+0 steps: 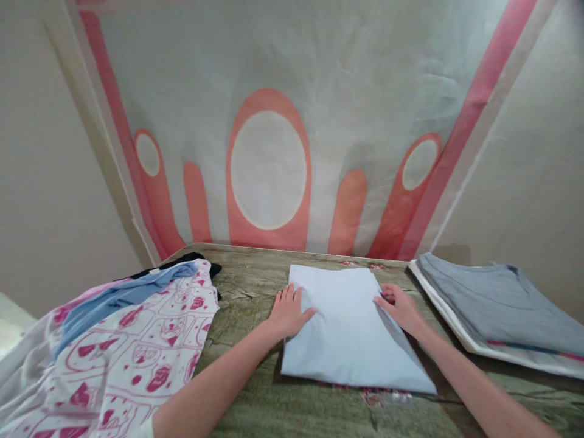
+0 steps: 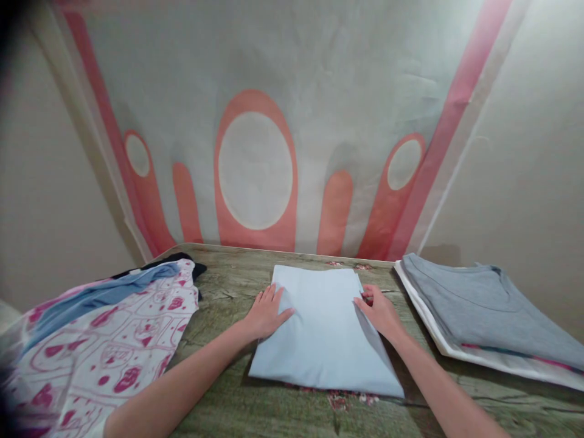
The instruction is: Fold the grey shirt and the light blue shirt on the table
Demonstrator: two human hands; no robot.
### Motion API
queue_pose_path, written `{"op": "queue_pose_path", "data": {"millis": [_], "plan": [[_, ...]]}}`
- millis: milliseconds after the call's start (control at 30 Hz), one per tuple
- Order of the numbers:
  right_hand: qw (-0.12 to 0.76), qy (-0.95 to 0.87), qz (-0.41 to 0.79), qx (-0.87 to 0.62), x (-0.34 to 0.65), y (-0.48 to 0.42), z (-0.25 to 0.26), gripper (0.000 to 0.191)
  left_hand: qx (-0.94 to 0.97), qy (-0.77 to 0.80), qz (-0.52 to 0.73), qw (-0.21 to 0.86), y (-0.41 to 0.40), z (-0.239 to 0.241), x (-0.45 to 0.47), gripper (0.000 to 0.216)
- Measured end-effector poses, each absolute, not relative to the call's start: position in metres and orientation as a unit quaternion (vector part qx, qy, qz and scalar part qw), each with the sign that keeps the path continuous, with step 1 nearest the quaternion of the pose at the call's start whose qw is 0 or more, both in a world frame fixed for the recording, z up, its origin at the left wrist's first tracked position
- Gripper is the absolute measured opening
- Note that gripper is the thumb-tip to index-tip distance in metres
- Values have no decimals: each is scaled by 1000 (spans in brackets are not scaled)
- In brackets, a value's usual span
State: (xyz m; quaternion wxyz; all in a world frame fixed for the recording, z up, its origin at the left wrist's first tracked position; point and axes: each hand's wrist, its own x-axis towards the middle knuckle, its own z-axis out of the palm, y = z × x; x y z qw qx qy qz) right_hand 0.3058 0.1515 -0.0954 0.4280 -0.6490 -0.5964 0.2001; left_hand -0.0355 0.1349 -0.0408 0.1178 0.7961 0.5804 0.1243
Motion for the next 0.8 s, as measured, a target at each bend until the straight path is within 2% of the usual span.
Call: {"op": "queue_pose_path", "data": {"millis": [167,567,800], "plan": [[385,-605,144,-682,295,187,-89,50,810,566,127,87,168,-52,-36,71],[409,-533,161,-723,295,294,-78,49,785,589,154,114,309,-66,-32,77],[441,-485,196,-729,291,325,-76,44,771,583,232,104,343,-62,-20,74]]}}
